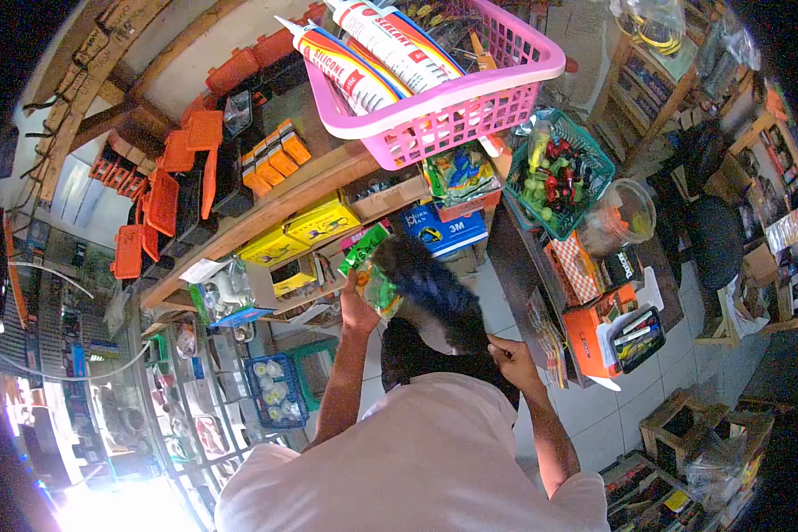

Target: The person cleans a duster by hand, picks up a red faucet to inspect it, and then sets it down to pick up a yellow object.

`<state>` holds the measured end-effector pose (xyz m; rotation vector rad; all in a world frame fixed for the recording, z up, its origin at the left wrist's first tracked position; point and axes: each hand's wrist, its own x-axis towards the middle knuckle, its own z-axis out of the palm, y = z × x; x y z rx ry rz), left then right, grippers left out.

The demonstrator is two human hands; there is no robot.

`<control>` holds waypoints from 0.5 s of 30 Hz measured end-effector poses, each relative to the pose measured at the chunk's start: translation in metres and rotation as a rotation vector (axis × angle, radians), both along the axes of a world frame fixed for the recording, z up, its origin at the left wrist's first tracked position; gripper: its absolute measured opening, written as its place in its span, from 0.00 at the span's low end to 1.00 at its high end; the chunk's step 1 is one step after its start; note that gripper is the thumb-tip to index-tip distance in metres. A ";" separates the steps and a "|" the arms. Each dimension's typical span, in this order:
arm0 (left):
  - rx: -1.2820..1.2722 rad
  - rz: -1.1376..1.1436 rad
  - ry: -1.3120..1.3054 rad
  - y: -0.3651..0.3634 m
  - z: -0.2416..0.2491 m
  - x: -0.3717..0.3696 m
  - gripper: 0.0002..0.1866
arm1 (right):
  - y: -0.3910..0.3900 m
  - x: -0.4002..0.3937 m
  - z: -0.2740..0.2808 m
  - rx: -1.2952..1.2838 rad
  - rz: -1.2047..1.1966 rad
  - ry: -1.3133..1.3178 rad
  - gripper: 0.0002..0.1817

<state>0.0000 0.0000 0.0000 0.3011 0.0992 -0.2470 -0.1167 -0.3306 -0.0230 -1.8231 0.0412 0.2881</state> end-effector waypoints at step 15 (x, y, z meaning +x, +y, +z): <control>0.125 0.041 0.223 -0.015 0.025 -0.004 0.24 | 0.000 0.008 0.011 -0.039 -0.005 -0.033 0.15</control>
